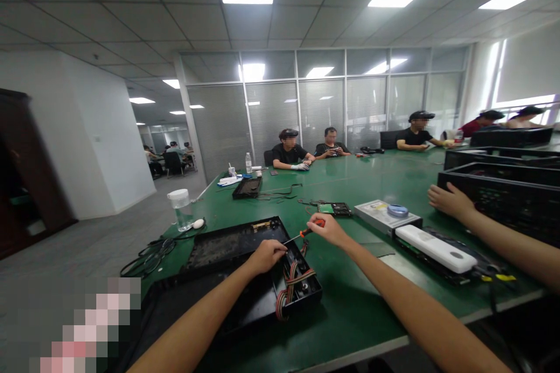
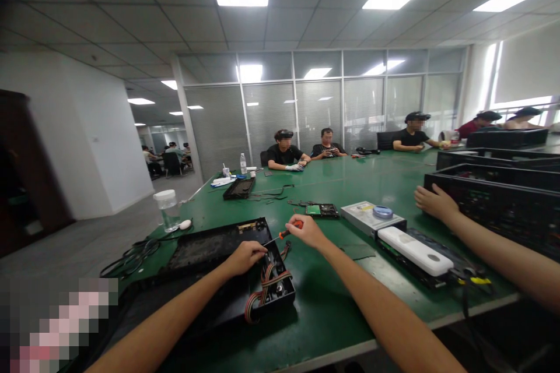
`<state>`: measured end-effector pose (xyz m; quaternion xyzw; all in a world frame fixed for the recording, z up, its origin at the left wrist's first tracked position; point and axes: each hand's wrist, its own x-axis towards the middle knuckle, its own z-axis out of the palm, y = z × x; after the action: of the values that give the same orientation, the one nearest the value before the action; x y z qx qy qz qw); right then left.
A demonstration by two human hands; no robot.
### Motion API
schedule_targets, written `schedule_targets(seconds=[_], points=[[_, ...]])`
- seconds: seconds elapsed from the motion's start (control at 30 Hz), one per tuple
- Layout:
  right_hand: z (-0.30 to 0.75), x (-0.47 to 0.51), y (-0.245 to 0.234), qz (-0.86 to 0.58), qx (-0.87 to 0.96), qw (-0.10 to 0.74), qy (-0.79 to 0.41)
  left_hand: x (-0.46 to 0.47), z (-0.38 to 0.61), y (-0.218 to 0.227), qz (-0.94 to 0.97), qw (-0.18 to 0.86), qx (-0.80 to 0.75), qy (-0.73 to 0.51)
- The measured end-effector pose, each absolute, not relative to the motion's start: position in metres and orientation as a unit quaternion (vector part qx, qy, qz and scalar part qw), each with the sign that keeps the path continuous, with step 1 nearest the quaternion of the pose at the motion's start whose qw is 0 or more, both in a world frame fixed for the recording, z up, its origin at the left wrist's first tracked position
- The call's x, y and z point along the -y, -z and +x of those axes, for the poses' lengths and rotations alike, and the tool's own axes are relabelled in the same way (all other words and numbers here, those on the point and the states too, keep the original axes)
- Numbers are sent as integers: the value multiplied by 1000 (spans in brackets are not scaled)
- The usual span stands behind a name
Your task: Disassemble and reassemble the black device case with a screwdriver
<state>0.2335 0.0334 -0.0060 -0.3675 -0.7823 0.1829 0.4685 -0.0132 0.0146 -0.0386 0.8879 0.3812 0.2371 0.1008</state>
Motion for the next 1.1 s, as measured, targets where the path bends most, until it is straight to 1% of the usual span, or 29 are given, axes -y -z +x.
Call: schedule_targets(seconds=[0.23,0.77,0.9,1.1], points=[[238,-35,6,-394,785,456,-144,-8,-13,35,870,139,-407,-242],[234,-30,7,-401,800,431,-117,-7,-10,36,869,127,-410,-246],[231,-22,-8,-402,825,389,-84,-7,-10,37,870,129,-407,-246],[213,3,-49,-359,891,277,18,-6,-9,38,862,133,-419,-252]])
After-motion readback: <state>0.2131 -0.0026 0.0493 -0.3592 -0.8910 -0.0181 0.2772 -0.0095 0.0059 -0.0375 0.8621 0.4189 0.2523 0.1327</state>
